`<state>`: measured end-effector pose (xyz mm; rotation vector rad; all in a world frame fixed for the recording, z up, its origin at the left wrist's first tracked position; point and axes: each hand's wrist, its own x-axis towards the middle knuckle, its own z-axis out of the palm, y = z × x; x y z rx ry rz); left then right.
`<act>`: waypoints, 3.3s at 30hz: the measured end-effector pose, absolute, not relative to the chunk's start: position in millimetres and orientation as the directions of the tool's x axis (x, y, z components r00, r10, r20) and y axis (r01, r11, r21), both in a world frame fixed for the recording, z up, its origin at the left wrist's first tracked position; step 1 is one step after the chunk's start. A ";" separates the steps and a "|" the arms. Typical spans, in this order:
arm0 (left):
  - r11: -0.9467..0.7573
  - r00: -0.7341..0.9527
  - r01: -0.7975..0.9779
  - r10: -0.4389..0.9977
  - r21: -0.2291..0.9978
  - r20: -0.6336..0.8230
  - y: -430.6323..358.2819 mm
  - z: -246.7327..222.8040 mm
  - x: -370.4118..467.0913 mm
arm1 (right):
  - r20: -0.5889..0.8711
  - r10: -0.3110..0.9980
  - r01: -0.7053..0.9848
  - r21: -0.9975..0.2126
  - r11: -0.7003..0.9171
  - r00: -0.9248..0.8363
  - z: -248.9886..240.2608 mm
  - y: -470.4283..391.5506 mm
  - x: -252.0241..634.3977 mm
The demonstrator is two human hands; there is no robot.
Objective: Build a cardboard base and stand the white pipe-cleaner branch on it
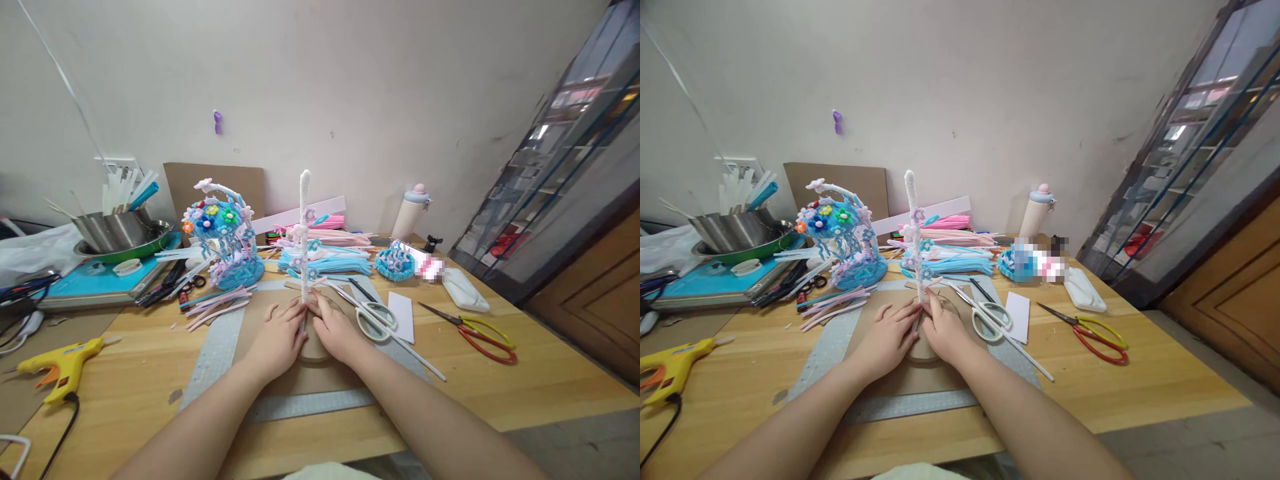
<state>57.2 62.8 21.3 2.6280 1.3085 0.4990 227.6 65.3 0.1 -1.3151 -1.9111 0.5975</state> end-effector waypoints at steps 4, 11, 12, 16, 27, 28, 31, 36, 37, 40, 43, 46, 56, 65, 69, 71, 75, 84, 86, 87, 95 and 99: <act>-0.637 0.601 0.732 0.770 0.239 0.213 60.2 24.3 59.1 | 0.323 0.938 0.515 -0.786 0.340 -0.126 -5.0 73.8 239.2; -0.643 0.606 0.735 0.766 0.215 0.216 60.0 24.5 59.1 | 0.391 0.920 0.594 -0.734 0.328 -0.026 -3.5 83.5 268.2; -0.644 0.607 0.734 0.765 0.215 0.217 60.1 24.5 58.6 | 0.402 0.914 0.612 -0.710 0.347 -0.052 -2.2 82.8 268.2; -0.643 0.602 0.732 0.765 0.224 0.228 61.0 23.5 56.2 | 0.411 0.895 0.679 -0.608 0.411 -0.174 0.9 76.7 260.7; -0.610 0.537 0.748 0.787 0.260 0.304 75.3 18.8 55.4 | 0.390 0.874 0.772 -0.444 0.454 -0.290 -1.7 69.9 256.3; -0.603 0.524 0.754 0.791 0.261 0.315 75.7 18.9 56.4 | 0.391 0.874 0.775 -0.440 0.454 -0.289 -2.1 70.1 256.1; -0.602 0.514 0.755 0.790 0.260 0.335 75.0 18.9 60.7 | 0.394 0.874 0.782 -0.431 0.450 -0.286 -2.1 69.9 255.4; -0.684 0.625 0.683 0.729 0.256 0.280 75.8 15.9 68.5 | 0.392 0.881 0.789 -0.438 0.431 -0.264 0.4 67.7 255.0; -0.694 0.641 0.672 0.720 0.257 0.266 76.7 15.1 69.2 | 0.391 0.883 0.788 -0.444 0.427 -0.258 0.6 67.5 254.8; -0.715 0.678 0.649 0.698 0.259 0.230 79.3 14.7 69.3 | 0.387 0.889 0.774 -0.475 0.419 -0.244 0.1 67.9 254.5; -0.729 0.704 0.633 0.682 0.259 0.199 80.1 17.2 67.2 | 0.380 0.898 0.743 -0.531 0.407 -0.221 -1.3 70.5 255.4; -0.737 0.721 0.624 0.671 0.260 0.172 79.9 20.6 65.3 | 0.383 0.916 0.711 -0.610 0.350 -0.121 -2.6 75.2 258.3; -0.741 0.739 0.620 0.662 0.259 0.124 82.6 25.1 64.6 | 0.338 0.939 0.597 -0.766 0.238 0.058 -10.9 87.8 264.1; -0.751 0.755 0.608 0.647 0.257 0.103 84.8 27.2 64.2 | 0.177 0.982 0.585 -0.804 0.105 0.067 -9.0 94.9 278.2; -0.778 0.790 0.571 0.608 0.263 0.083 89.2 30.8 59.4 | 0.123 0.992 0.608 -0.790 0.078 0.032 -1.5 87.2 277.8; -0.799 0.818 0.538 0.572 0.270 0.063 91.0 33.2 54.5 | 0.090 0.996 0.607 -0.793 0.055 0.028 -0.6 81.9 276.9; -0.835 0.868 0.468 0.496 0.290 0.025 91.4 37.9 44.0 | -0.005 0.999 0.580 -0.814 0.017 -0.037 0.2 71.1 278.7; -0.838 0.891 0.419 0.453 0.350 0.019 96.3 40.7 39.1 | 0.056 0.961 0.521 -0.831 0.196 -0.272 19.7 113.6 271.2; -0.832 0.890 0.413 0.456 0.371 0.031 98.5 41.1 39.5 | 0.047 0.940 0.491 -0.843 0.218 -0.337 15.5 125.2 259.7; -0.828 0.888 0.414 0.458 0.378 0.031 99.4 41.4 39.7 | 0.042 0.933 0.478 -0.850 0.221 -0.357 12.2 128.9 253.9; -0.691 0.741 0.562 0.665 0.454 0.096 91.7 45.7 38.2 | 0.069 0.955 0.487 -0.848 0.209 -0.290 1.9 125.7 235.2; -0.387 0.427 0.806 0.904 0.448 0.013 76.4 50.6 33.1 | 0.100 0.964 0.536 -0.814 0.223 -0.248 7.9 121.3 235.8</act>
